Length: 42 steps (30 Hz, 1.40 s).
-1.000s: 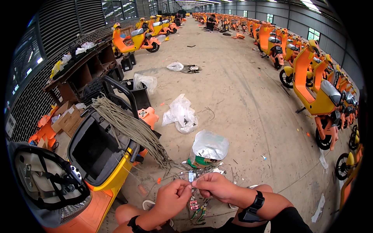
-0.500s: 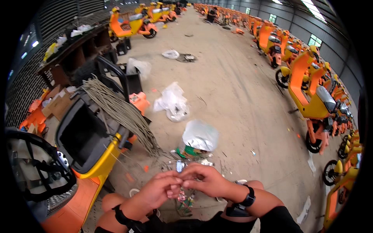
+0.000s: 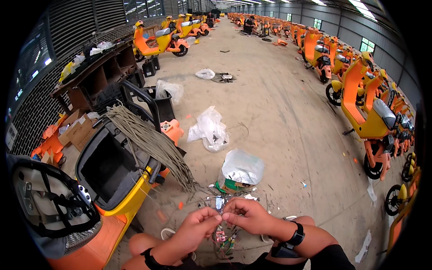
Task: The person manipulates wires, stripping insulation from the ends and twisting them together. They use pliers to crimp a metal connector onto the wire and then move to work on the wiring harness of a scooter.
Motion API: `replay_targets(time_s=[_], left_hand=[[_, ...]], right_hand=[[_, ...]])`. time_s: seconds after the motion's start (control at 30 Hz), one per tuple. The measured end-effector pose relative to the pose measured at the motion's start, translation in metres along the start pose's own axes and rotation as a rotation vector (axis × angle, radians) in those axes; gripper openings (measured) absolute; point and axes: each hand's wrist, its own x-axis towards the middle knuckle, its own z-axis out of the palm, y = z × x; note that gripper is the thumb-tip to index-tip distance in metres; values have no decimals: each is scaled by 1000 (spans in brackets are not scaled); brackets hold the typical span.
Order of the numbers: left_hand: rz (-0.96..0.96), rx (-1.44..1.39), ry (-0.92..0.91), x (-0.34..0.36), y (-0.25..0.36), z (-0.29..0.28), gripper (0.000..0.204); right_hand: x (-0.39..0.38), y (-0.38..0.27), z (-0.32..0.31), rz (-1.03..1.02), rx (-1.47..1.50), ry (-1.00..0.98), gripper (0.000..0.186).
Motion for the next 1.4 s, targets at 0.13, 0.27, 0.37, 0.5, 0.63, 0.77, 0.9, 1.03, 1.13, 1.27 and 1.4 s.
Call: replay_targets(time_s=[0.13,0.27,0.37,0.5,0.63,0.77,0.9,1.03,1.13,1.27,1.4], left_hand=[[717,1128,346,-2,-6,10,10],[1047,1557,407,5,-18,6,15],[1084,1666,417,2,-16,7,16],[1028,1422,377,10,-20,3,13],[604,861,328,10,-8,13,7],[200,189,111,11,-6,3,6],[-89,-187,-64,12,-9,-5,8],[-192,-294,-131,11,-11,-8,6],[-230,-330,-150,9,-7,-7,4],[-70,-129,-82,10,-12,-9,7],[539,828,216,4,-8,9,11]], right_hand=[[1,1,8,234,207,39,19],[4,14,5,378,516,41,23],[5,7,6,437,590,31,25],[5,15,-6,367,473,-70,22],[-1,-3,0,239,193,58,21],[-3,-3,0,153,248,6,26],[-7,3,0,-8,150,-59,24],[-4,4,-5,-267,-227,-63,16],[-2,-3,-3,-390,-328,-28,10],[-5,3,2,-147,-116,41,10],[-3,-2,10,264,225,52,16]])
